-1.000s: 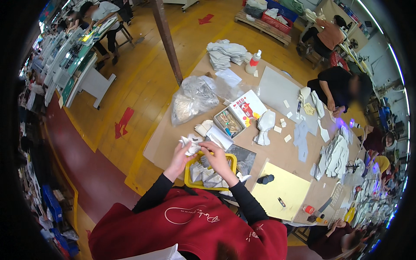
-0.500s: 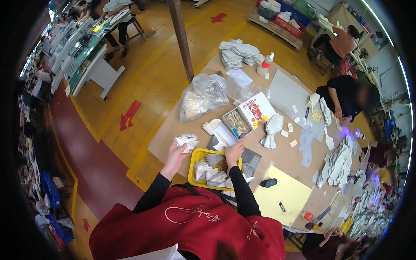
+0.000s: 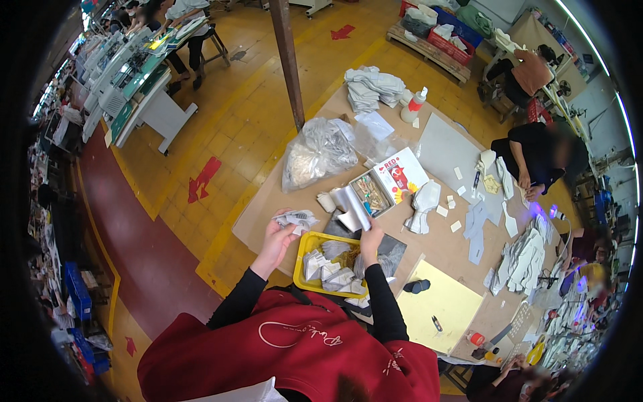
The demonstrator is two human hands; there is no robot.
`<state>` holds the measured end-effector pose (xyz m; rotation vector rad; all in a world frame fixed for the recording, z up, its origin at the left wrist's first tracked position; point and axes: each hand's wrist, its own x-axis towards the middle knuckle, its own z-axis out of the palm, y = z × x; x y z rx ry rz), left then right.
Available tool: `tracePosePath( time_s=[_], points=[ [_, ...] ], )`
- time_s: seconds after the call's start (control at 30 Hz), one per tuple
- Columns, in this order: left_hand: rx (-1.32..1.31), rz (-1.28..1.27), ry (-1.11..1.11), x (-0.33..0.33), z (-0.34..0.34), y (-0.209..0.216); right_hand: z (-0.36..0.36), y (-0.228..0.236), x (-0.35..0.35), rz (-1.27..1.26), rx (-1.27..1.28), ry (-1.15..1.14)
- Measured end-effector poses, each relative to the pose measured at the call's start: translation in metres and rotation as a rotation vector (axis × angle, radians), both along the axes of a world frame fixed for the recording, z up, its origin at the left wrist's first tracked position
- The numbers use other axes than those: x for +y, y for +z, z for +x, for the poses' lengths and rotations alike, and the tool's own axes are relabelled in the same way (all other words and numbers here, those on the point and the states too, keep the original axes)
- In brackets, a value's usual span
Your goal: The person folds small white fabric pieces and stacks them into a yellow tray. They then handle a bundle of dark fabric pieces, separating and stacking them on the table. The person continues to fold and organize fabric pieces throughout the clip.
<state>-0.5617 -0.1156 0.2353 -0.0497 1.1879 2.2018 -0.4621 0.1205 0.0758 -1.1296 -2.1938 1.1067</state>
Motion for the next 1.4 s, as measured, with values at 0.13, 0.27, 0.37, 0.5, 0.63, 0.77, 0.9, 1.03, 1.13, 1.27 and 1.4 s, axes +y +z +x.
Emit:
tracePosePath(
  time_s=[0.13, 0.27, 0.37, 0.5, 0.63, 0.77, 0.9, 1.03, 1.13, 1.27, 1.4],
  points=[
    [0.053, 0.024, -0.032, -0.006, -0.002, -0.006, -0.008, 0.023, 0.035, -0.062, 0.026, -0.109],
    [0.053, 0.039, -0.026, -0.002, -0.001, -0.001, -0.012, 0.013, 0.070, 0.082, -0.170, -0.133],
    [0.068, 0.038, -0.025, -0.002, 0.000, 0.003, -0.014, 0.007, 0.074, 0.139, -0.119, 0.039],
    [0.079, -0.034, -0.037, -0.004, 0.000, 0.005, -0.031, 0.033, 0.052, 0.611, -0.064, 0.026],
    [0.156, -0.173, -0.005, -0.011, 0.002, -0.017, -0.039, 0.131, -0.008, -0.264, 0.318, 0.405],
    [0.288, -0.260, -0.120, -0.003, 0.001, -0.027, -0.033, 0.178, -0.036, -0.094, 0.365, 0.902],
    [0.350, -0.341, -0.186, 0.010, 0.006, -0.021, -0.026, 0.182, -0.048, -0.137, 0.266, 0.969],
    [0.339, -0.383, -0.164, 0.015, 0.010, -0.034, -0.012, 0.174, -0.055, -0.092, 0.236, 0.901],
    [0.232, -0.435, -0.211, 0.018, 0.016, -0.031, -0.005, 0.162, -0.058, 0.081, 0.251, 0.837],
    [0.183, -0.372, -0.186, 0.030, 0.021, -0.027, -0.008, 0.167, -0.068, 0.050, 0.282, 0.667],
    [0.237, -0.387, -0.094, 0.041, 0.018, -0.020, -0.012, 0.147, -0.058, 0.192, 0.375, 0.672]
  ],
)
